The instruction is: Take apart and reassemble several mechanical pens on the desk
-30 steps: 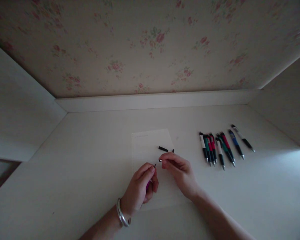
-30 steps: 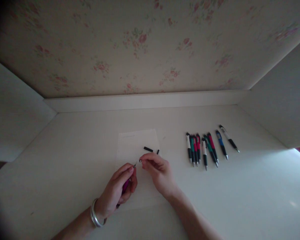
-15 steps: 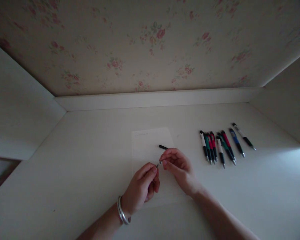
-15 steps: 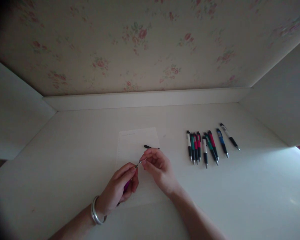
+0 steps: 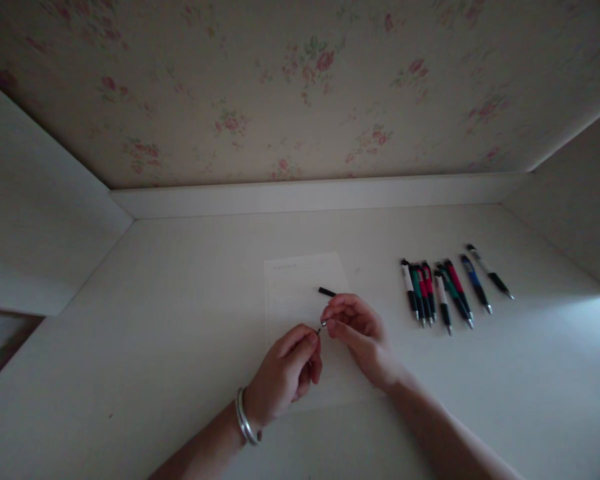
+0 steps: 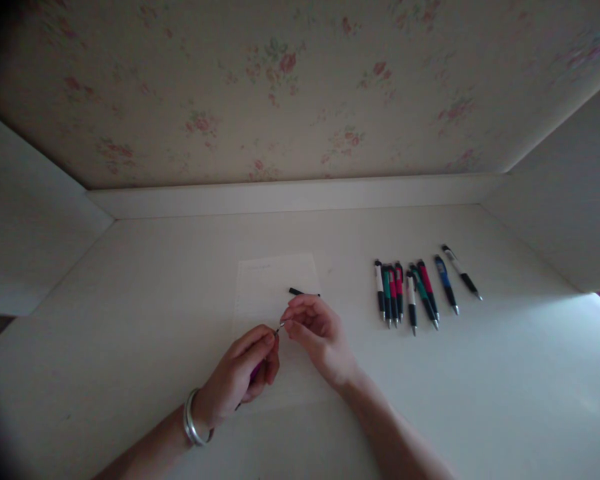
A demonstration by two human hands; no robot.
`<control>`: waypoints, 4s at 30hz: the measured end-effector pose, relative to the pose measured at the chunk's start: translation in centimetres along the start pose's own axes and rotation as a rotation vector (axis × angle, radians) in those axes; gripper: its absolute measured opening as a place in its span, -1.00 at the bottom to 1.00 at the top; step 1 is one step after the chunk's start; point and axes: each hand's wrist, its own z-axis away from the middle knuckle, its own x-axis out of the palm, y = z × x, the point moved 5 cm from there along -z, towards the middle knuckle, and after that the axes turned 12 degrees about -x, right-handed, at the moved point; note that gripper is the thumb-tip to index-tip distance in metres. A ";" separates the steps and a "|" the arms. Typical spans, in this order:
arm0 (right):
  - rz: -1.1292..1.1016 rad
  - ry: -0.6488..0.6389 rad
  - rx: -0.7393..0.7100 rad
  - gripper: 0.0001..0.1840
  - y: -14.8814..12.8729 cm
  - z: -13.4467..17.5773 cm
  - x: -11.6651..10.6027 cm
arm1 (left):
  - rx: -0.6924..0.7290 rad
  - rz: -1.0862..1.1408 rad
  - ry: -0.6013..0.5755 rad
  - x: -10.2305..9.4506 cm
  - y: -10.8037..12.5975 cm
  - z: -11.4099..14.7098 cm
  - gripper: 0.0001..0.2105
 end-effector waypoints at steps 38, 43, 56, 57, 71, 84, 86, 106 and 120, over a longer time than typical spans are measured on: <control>1.556 -0.164 -0.311 -0.72 -1.7 -1.2 -3.7 | -0.012 0.105 0.017 -0.4 0.1 0.0 -0.68; 1.513 -0.140 -0.316 -0.75 -1.9 -1.5 -3.8 | -0.016 0.088 0.034 -0.4 0.0 0.0 -0.66; 1.574 -0.176 -0.356 -0.63 -1.4 -1.5 -3.8 | -0.028 0.083 0.017 -0.3 -0.1 0.0 -0.67; 1.591 -0.191 -0.354 -0.63 -1.5 -1.5 -3.6 | -0.029 0.080 0.019 -0.3 -0.1 -0.1 -0.66; 1.712 -0.294 -0.233 -0.67 -1.7 -1.3 -2.9 | -0.014 0.070 0.004 -0.3 0.0 -0.1 -0.69; 1.702 -0.313 -0.188 -0.68 -1.9 -1.1 -2.6 | -0.005 0.059 0.007 -0.4 -0.2 -0.2 -0.67; 1.678 -0.263 -0.184 -0.70 -2.1 -1.2 -2.7 | 0.003 0.064 0.013 -0.4 -0.2 -0.2 -0.66; 1.615 -0.182 -0.290 -0.72 -2.4 -0.8 -2.2 | 0.009 0.071 0.032 -0.4 -0.3 -0.2 -0.61; 0.481 0.151 -0.103 -0.60 -1.9 -0.3 -1.6 | 0.012 0.063 0.021 -0.2 0.0 -0.1 -0.62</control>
